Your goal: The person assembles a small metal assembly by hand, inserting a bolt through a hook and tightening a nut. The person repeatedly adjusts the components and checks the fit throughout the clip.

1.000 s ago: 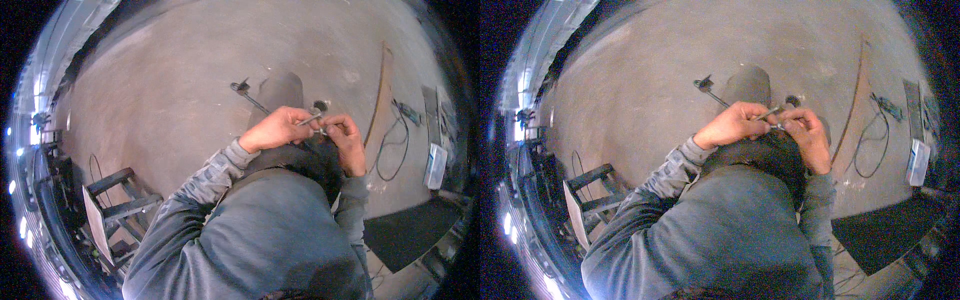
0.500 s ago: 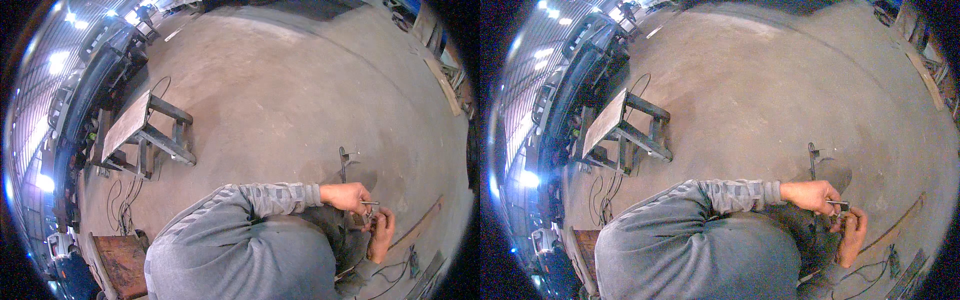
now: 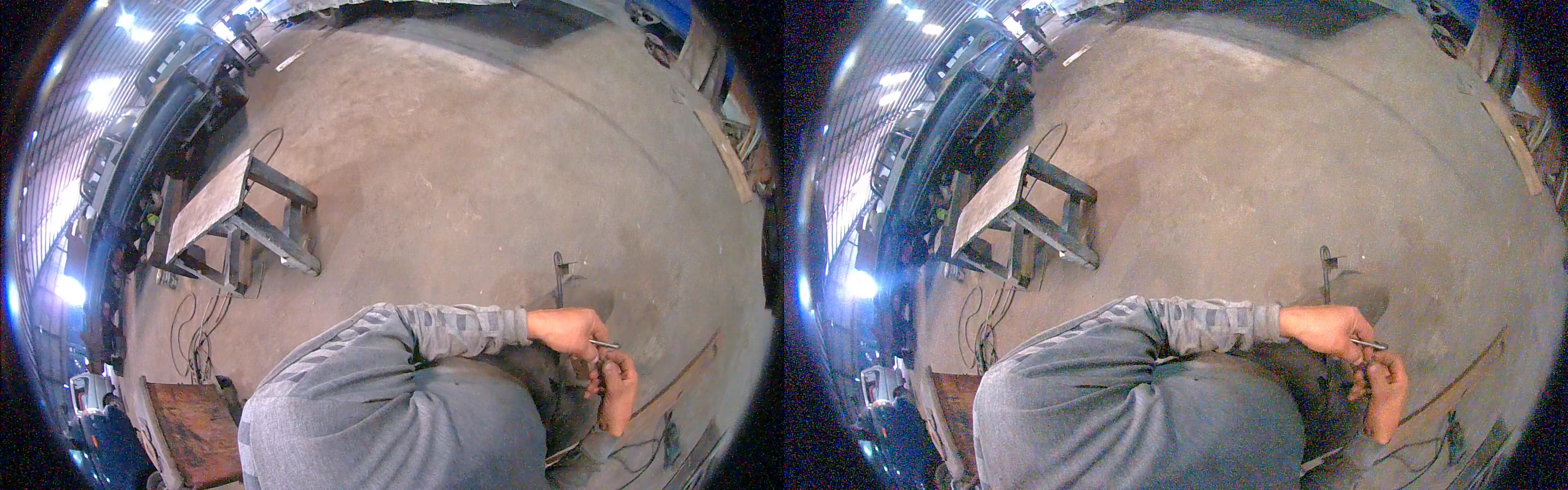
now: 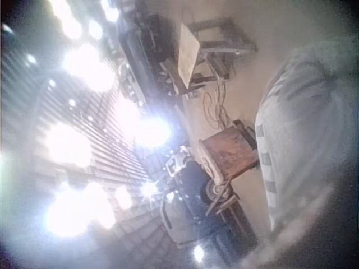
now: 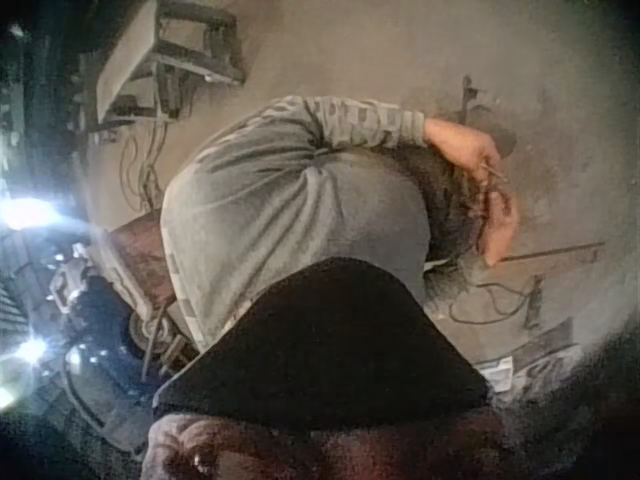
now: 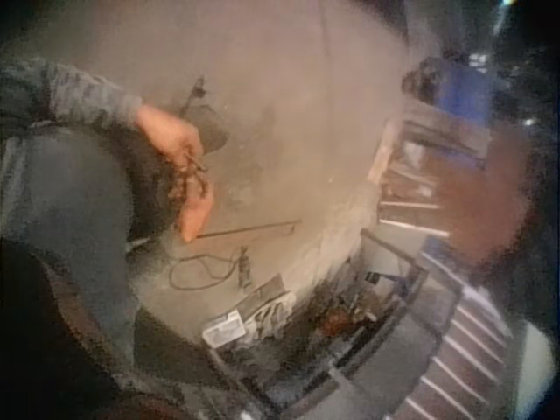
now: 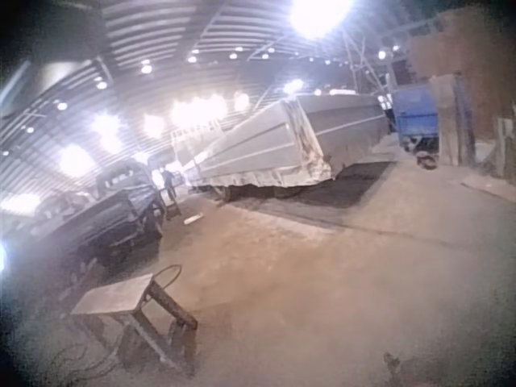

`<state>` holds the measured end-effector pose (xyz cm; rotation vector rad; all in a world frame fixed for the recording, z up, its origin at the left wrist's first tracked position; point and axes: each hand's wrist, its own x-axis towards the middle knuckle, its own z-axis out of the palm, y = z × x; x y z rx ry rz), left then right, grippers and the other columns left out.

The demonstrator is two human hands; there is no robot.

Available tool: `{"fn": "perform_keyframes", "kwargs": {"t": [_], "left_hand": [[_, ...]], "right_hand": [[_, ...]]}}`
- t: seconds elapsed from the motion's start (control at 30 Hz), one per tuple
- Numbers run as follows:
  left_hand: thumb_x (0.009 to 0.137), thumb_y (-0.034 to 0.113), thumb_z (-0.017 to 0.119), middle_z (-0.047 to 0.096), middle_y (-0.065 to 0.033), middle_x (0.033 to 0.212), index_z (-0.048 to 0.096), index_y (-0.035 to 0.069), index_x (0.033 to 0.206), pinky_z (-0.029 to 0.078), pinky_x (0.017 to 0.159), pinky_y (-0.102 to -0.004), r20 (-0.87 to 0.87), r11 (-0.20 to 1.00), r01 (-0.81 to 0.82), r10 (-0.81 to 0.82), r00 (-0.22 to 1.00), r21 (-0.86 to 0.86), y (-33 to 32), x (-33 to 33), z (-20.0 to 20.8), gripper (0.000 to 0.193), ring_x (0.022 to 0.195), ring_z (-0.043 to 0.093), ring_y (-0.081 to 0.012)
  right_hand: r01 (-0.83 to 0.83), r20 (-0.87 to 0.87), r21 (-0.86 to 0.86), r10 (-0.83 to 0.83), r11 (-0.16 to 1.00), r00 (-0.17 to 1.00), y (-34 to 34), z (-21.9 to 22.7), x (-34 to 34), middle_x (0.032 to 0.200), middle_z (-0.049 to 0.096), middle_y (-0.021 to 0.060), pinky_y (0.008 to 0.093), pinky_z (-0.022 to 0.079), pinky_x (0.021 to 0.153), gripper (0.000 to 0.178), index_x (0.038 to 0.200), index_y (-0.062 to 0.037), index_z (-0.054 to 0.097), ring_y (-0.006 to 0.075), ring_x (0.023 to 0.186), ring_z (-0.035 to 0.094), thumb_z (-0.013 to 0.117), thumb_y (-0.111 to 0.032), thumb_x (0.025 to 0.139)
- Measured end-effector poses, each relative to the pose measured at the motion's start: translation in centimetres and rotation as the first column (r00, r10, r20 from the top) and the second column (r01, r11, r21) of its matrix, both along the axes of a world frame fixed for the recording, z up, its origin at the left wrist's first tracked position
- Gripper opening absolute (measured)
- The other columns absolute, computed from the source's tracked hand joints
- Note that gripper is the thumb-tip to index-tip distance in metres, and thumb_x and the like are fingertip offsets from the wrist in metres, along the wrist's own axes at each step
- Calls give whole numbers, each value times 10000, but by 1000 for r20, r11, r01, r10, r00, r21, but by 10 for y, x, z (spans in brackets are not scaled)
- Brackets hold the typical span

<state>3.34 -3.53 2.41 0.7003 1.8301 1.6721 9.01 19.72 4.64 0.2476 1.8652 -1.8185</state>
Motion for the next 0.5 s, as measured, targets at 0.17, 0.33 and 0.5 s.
{"fn": "perform_keyframes", "kwargs": {"t": [0.17,0.33,0.5], "left_hand": [[850,192,725,758,-90,893,734,-5,1011,542,727,-338,-14,1000,-25,25,1000,11,3,-7,-4,254,809,679,-160],[841,198,744,762,-96,904,739,1,1015,545,735,-346,-49,999,-17,15,999,-40,-3,-11,11,263,810,686,-174],[836,178,735,768,-100,924,743,6,1023,548,738,-351,-32,999,-23,22,999,-27,-3,-14,13,254,825,696,-183]], "right_hand": [[53,-558,-66,-81,996,826,5,-36,-3,977,630,59,311,527,658,195,1071,-51,588,155,804,613,625,-204,957],[122,-183,13,-117,992,976,-2,-4,-11,967,626,58,326,518,692,245,1061,-55,591,163,835,613,678,-249,940],[36,-458,64,-3,997,889,7,-22,-6,947,631,75,318,511,651,277,1083,-50,598,162,776,610,664,-292,964]]}}
